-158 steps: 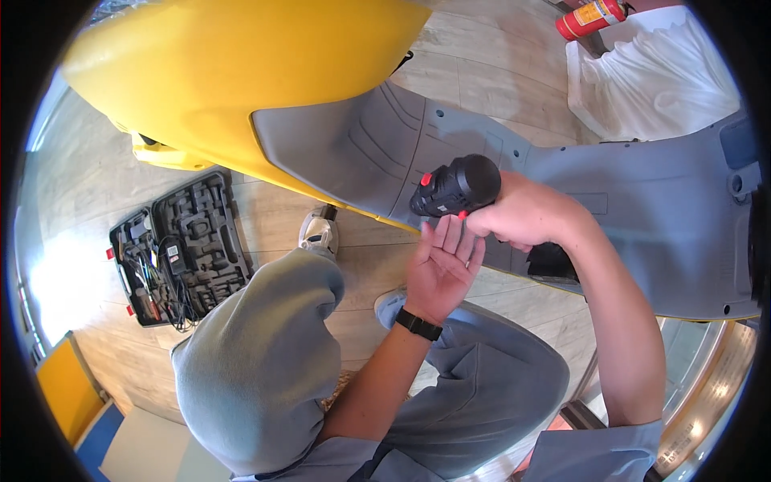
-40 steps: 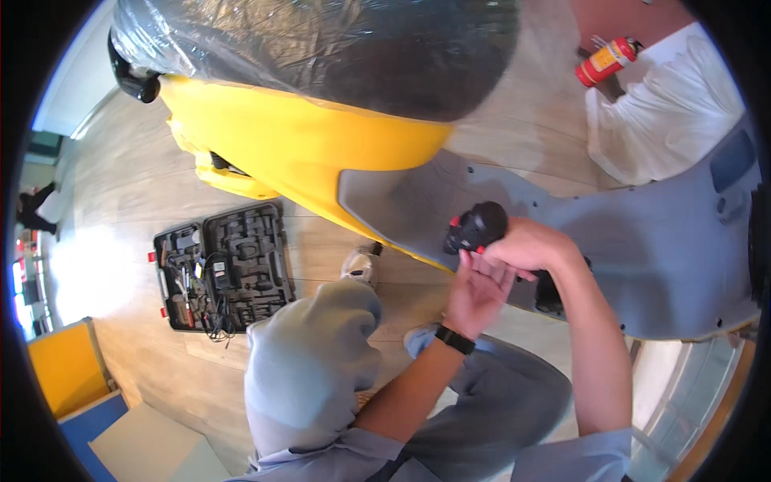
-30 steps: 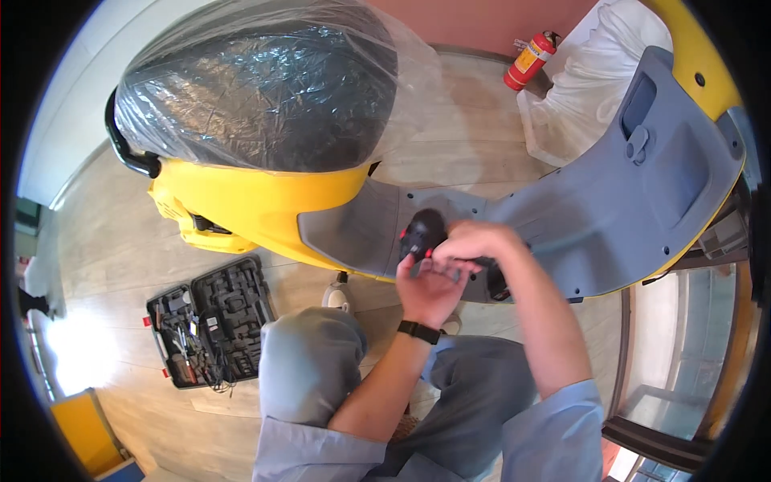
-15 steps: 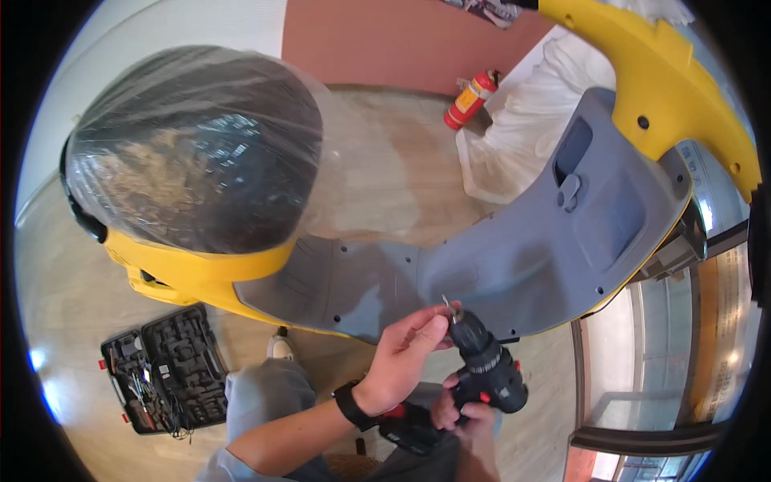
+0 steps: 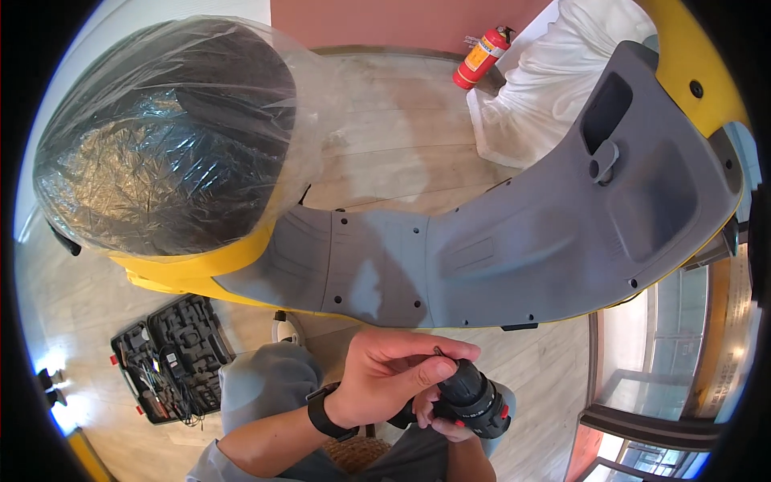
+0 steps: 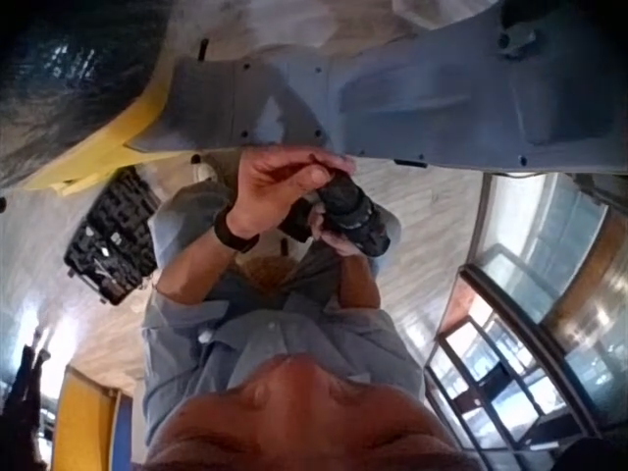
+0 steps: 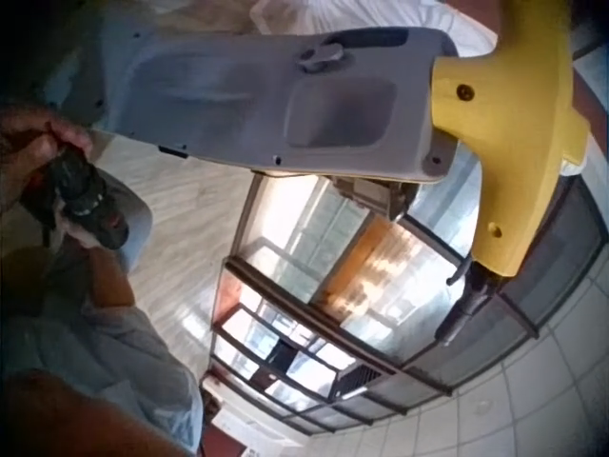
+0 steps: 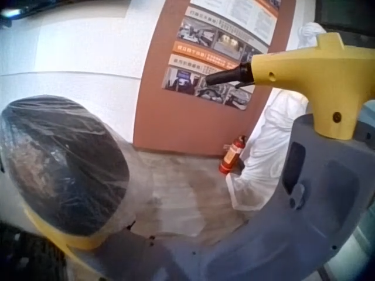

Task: Using a power drill to remove or install screws on the body panels of a yellow scooter.

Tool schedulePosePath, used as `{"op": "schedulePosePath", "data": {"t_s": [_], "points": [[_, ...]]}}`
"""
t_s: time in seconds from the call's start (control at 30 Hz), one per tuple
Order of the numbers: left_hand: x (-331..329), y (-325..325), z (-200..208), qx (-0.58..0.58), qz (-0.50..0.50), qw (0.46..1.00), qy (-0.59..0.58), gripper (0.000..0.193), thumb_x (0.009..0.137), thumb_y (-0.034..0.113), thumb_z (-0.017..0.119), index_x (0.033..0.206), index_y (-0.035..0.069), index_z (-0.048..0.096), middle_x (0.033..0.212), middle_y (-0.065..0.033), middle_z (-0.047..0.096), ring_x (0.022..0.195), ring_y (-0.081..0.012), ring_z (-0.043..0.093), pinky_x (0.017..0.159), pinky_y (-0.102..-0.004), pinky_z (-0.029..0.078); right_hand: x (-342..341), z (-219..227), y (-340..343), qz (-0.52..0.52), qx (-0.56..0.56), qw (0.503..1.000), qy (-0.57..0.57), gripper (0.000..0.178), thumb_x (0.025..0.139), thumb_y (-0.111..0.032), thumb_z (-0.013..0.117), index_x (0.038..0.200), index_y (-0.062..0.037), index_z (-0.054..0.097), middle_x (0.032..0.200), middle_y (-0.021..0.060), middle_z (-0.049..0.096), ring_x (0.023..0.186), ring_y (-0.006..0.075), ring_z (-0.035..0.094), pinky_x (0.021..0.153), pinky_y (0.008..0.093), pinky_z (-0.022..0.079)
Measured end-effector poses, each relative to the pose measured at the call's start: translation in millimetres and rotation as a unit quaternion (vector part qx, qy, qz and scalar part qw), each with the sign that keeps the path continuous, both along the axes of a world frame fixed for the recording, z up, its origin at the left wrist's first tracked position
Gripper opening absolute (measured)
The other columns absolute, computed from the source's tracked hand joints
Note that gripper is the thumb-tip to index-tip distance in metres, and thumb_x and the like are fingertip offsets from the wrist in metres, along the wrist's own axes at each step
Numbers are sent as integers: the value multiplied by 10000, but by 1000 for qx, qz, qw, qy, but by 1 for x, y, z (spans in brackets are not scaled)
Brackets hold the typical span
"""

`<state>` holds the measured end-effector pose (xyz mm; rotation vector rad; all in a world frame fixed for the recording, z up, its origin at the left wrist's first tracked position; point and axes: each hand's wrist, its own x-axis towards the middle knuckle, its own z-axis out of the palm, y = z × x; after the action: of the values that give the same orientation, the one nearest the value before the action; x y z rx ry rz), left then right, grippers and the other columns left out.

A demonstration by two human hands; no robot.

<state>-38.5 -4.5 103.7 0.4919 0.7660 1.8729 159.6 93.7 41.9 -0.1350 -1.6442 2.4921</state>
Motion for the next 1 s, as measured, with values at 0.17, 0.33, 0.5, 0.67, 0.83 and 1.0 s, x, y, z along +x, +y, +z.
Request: {"op": "schedulePosePath", "data": {"t_s": [0.17,0.33,0.5,0.67,0.83,1.0], "points": [[-1,0,-4,-34,25,999,16,345,1031,234,519,1058,-61,696,1078,-183,713,991,-233,684,894,-351,531,12,-5,-3,7,0,999,-39,210,827,-68,593,1033,-94,562,847,24,598,796,167,576,751,319,472],[-1,0,-11,12,32,999,-21,431,1074,294,405,1120,-26,690,1081,-93,711,971,-145,644,886,-306,507,11,-10,-15,17,-201,979,40,499,846,-146,605,1319,-49,479,822,35,594,717,166,578,723,315,460],[-15,6,-7,5,2,970,-242,768,1039,506,105,1253,-16,626,1383,-203,549,1348,-319,448,1133,-460,292,-9,-11,-15,38,-368,917,146,533,785,-177,631,1293,-48,535,599,1,531,447,142,517,502,317,434],[-15,3,-18,-10,12,968,-251,574,1061,433,279,1305,20,593,1375,-186,560,1321,-303,487,1106,-458,358,-10,-8,-12,11,-334,930,155,513,791,-171,626,1281,-49,538,597,4,542,458,136,537,504,307,457],[-1,7,-32,22,136,975,-175,294,929,59,651,1223,43,637,1181,-127,664,1114,-222,629,976,-370,490,-13,-7,-17,41,-324,937,121,514,792,-163,623,1280,-38,522,576,22,550,436,140,533,483,306,463],[6,15,-10,-12,63,983,-173,124,915,21,667,1034,4,698,1038,-89,688,987,-142,629,897,-300,503,1,-11,-13,5,-255,963,82,548,780,-142,618,1302,-27,499,616,19,521,478,167,514,538,344,446]]}}
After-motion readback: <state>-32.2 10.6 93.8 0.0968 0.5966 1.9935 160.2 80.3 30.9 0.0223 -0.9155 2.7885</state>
